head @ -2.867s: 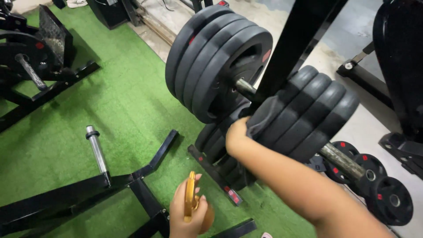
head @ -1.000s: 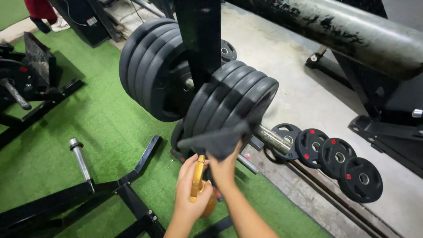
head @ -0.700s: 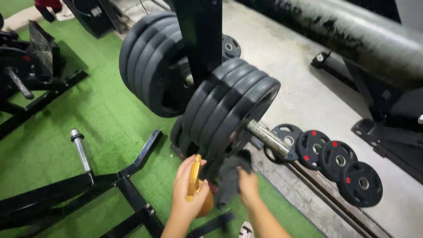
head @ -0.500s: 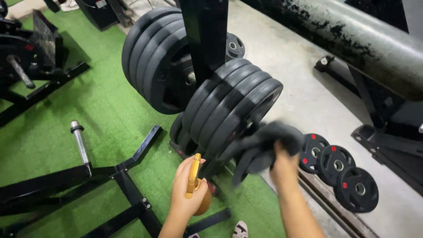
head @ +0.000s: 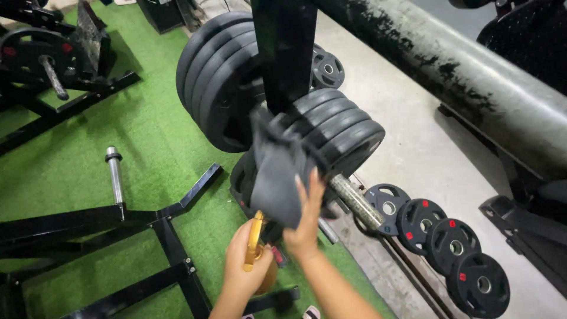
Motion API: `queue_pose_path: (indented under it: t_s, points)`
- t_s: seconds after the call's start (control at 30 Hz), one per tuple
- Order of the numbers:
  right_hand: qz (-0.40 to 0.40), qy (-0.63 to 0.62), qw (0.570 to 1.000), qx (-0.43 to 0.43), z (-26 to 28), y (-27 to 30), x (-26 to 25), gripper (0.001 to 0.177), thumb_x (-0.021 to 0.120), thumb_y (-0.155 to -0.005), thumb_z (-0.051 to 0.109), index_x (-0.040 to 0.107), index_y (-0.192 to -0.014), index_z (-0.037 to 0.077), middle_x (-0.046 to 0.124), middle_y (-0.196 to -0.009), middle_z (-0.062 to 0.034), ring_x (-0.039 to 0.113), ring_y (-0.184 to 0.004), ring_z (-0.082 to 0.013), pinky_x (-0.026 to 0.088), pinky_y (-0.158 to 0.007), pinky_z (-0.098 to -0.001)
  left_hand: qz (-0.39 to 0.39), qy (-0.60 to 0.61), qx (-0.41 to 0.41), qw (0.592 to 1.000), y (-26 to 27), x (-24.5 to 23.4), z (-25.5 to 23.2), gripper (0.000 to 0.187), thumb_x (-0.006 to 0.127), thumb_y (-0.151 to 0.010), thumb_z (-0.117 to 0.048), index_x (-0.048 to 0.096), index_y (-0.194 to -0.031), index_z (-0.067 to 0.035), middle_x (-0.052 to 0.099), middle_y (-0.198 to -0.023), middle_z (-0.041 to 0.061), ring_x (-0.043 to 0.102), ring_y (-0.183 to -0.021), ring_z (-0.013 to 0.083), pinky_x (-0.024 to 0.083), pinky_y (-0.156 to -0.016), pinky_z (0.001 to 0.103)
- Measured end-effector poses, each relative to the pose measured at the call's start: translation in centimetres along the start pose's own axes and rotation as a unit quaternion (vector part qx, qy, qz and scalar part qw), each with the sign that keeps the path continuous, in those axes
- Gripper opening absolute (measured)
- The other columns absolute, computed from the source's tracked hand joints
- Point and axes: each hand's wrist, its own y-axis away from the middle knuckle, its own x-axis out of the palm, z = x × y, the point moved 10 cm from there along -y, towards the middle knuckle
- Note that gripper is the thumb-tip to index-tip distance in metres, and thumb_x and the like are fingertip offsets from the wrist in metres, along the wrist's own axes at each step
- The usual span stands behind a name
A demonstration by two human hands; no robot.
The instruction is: Cleaning and wiping down weight plates on a gym machine using a spray bottle and cloth.
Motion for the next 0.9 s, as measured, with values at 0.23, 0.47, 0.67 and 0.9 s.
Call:
queue_pose_path:
  t_s: [0.23, 0.47, 0.67, 0.9]
  points:
    - [0.066, -0.108, 0.964, 0.235, -11.7, 14.7, 4.1, 0.066, 0.059, -0.087, 0.009, 0.042, -0.15, -0.004, 0.044, -0.156, -0.0241, 0.044, -0.144, -0.0322, 0.036, -0.114, -0.0384, -0.006, 0.022, 0.078, 0.997, 1.6, -0.6, -2.8, 0.054, 0.068, -0.076, -0.001, 0.061, -0.129, -0.003, 0.071, -0.117, 0.014, 0.071, -0.106, 0.0275, 0.053, -0.09, 0.037]
    - [0.026, -0.093, 0.928, 0.359, -21.0, 18.3, -3.2, 0.046, 0.053, -0.081, 0.002, 0.064, -0.125, -0.003, 0.074, -0.109, -0.0158, 0.07, -0.101, -0.0258, 0.053, -0.093, -0.0377, 0.035, 0.014, -0.06, 0.997, 2.6, 0.8, -0.1, 0.055, 0.068, -0.072, -0.005, 0.064, -0.126, -0.01, 0.072, -0.113, 0.011, 0.071, -0.094, 0.0274, 0.054, -0.083, 0.035]
    - [-0.014, 0.19, 0.981, 0.041, -3.3, -3.6, -13.9, 0.068, 0.064, -0.065, 0.006, 0.061, -0.132, 0.002, 0.063, -0.115, -0.0175, 0.059, -0.108, -0.0388, 0.047, -0.098, -0.0447, 0.031, 0.025, 0.04, 0.998, 2.4, 4.1, -2.1, 0.051, 0.068, -0.073, -0.006, 0.066, -0.124, -0.007, 0.071, -0.116, 0.013, 0.07, -0.107, 0.0294, 0.053, -0.093, 0.036]
    - [0.185, 0.447, 0.857, 0.175, -18.4, 0.7, -5.0, 0.054, 0.079, -0.081, 0.029, 0.064, -0.123, -0.001, 0.065, -0.104, -0.0209, 0.063, -0.094, -0.0386, 0.054, -0.074, -0.0482, 0.05, 0.069, 0.045, 0.995, 1.6, 6.1, -4.5, 0.05, 0.067, -0.074, -0.008, 0.063, -0.123, -0.006, 0.069, -0.117, 0.014, 0.069, -0.109, 0.0327, 0.053, -0.095, 0.038]
